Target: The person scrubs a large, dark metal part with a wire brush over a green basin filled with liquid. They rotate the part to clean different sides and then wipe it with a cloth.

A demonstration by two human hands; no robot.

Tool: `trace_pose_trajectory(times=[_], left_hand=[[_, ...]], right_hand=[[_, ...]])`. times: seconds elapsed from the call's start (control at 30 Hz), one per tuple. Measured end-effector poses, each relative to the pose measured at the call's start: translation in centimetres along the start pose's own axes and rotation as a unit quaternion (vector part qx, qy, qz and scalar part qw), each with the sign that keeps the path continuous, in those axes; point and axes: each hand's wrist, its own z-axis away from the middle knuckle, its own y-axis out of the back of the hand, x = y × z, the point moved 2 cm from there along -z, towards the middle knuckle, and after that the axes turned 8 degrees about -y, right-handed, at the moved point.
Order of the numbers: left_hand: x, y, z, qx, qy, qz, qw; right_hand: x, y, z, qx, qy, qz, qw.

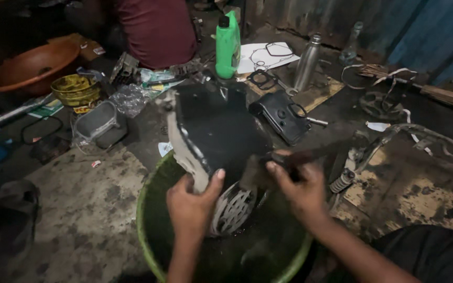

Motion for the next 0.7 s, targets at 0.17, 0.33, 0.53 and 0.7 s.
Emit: trace_pose_trajectory(times=[0.17, 0.33, 0.53, 0.7], left_hand=[[-0.6, -0.6, -0.1, 0.040, 0.005, 0.123, 0.992], [-0.5, -0.3, -0.2, 0.032, 0.034, 0.163, 0.986], [1.3, -0.2, 0.2, 0.012, -0.024, -0.042, 0.999], [0.1, -1.4, -0.1, -0.004, 0.017, 0.051, 0.999]], right_hand=[[2.2, 1.4, 2.2, 0.016, -0.139, 0.083, 0.987], [2.9, 3.5, 0.7, 0.019, -0.105, 0.065, 0.992], [1.1, -1.2, 2.8, -0.145, 0.101, 0.127, 0.976], [-1.7, -1.9, 5.3, -0.197, 0.417, 0.190, 0.867]])
